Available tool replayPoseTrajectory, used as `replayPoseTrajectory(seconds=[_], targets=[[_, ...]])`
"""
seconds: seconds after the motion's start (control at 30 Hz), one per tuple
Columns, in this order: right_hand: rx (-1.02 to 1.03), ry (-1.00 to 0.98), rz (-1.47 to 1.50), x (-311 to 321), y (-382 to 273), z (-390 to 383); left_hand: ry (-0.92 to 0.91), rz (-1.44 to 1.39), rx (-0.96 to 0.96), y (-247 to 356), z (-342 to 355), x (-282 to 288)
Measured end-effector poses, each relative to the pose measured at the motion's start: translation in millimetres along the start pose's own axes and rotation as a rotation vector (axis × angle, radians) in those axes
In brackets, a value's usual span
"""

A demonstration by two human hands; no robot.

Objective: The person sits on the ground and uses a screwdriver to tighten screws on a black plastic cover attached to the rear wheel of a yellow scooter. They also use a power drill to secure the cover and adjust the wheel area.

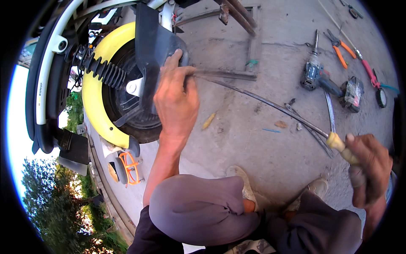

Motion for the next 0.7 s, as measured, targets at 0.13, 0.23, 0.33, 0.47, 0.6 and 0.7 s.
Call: replayPoseTrajectory(seconds=[0.13,0.23,0.33,0.47,0.6,0.7], targets=[[-0.783,-0.113,0.822,6,-1,23,-0.013,0.099,0.056,-6,-13,12],[-0.676,0.137,0.514,7,-13,12,-0.006,0.079,0.05,-2,-7,11],[-0.315,0.147,0.078,13,-10,2,-0.001,0.029,0.052,-4,-6,7],[0.173,0.148,-0.306,13,-4,14,-0.005,0.044,0.056,-10,-11,9],[-0.117,0.087,-0.15,12,9,-7,0.003,0.026,0.018,-2,-4,5],[-0.474,0.147,0.274,-3,24,-12,-0.034,0.088,0.037,-3,-7,8]])
Point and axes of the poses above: each hand's wrist, its own z-axis towards the middle knuckle, its own x-axis out of the back of the hand, y = z × x, the point moved 4 cm from there along z, towards the middle knuckle, and after that the axes turned 15 degrees about -y, right-handed, at the moved point
